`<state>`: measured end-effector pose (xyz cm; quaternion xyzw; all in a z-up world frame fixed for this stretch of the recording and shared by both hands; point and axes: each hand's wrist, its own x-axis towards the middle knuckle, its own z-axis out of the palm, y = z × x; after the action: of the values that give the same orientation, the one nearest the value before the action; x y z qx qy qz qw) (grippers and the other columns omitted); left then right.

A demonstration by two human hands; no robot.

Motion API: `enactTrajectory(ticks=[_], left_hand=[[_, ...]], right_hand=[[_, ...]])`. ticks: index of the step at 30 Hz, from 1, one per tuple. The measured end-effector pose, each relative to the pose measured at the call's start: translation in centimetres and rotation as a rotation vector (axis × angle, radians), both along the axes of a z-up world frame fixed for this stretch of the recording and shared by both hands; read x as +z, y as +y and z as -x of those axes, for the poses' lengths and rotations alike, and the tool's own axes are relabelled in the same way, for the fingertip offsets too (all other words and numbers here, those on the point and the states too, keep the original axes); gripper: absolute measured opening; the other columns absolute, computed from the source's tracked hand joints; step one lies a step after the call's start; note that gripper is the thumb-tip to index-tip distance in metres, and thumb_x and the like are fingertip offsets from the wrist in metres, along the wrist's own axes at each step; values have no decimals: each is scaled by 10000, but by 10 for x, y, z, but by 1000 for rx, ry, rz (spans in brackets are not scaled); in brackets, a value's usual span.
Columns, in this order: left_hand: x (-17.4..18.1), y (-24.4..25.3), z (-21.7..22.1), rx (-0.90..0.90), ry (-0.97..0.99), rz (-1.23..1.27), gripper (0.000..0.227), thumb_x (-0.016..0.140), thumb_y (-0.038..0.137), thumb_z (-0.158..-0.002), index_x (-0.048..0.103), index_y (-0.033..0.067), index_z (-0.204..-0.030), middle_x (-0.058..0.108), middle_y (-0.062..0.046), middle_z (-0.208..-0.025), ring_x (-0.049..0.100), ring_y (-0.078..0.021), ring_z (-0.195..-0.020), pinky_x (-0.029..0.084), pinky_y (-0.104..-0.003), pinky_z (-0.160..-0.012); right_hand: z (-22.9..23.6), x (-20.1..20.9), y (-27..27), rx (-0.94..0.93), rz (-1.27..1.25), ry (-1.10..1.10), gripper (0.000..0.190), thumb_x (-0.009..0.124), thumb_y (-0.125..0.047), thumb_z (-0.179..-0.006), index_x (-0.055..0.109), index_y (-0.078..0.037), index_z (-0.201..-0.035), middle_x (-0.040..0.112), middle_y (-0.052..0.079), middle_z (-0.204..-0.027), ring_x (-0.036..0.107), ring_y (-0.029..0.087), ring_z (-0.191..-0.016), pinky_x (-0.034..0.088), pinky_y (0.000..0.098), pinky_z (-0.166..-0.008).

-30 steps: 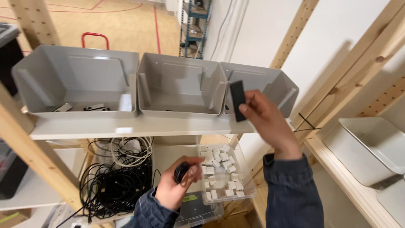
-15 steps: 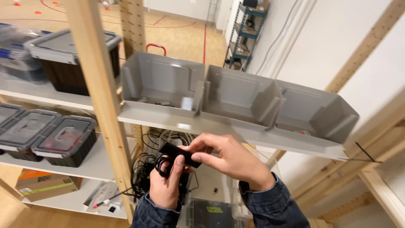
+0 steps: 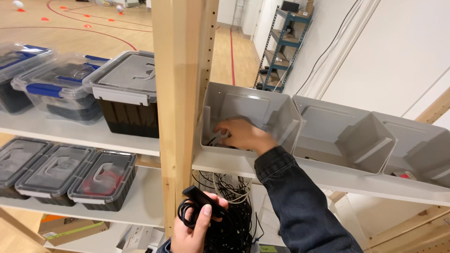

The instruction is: The person gathers various electronic accessories from shelves, including cables, power adapters, and a power bank, then places them into a clear plastic container on a table. The person repeatedly walks between the shelves and the table to collect items and pack them.

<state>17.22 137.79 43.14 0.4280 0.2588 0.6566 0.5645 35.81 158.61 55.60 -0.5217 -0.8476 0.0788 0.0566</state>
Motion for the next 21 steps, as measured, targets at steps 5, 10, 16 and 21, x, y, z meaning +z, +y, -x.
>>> enactTrajectory(ticks=[5,10,16,21], left_hand=[[-1,20,22,-94,-5,-17,285,607,230,-945,699,7,-1096,836,-183,-953,815,-265,-897,639,-348,-687],[0,35,28,-165,70,23,420,613,289,-921,710,11,-1221,857,-135,-905,804,-220,-846,687,-346,-730],[-3,48,5,-295,-50,21,228,698,139,-904,719,-46,-1036,749,-154,-945,839,-300,-916,733,-379,-670],[-33,40,-47,-501,-99,-39,193,652,142,-967,587,4,-1084,717,-158,-921,792,-319,-991,679,-358,-693]], right_hand=[[13,-13,18,-8,81,-21,215,748,-332,-814,734,-244,-1010,695,-12,-961,654,189,-879,490,339,-725],[-1,-3,6,44,18,-24,185,768,-353,-841,707,-215,-947,646,11,-929,623,195,-852,460,358,-727],[-25,45,-93,-148,-172,258,138,737,-155,-926,656,-155,-1037,647,6,-940,649,162,-854,487,317,-768],[-45,47,-217,-342,-223,430,146,707,-232,-950,702,-134,-1059,707,-28,-957,642,103,-831,489,244,-812]])
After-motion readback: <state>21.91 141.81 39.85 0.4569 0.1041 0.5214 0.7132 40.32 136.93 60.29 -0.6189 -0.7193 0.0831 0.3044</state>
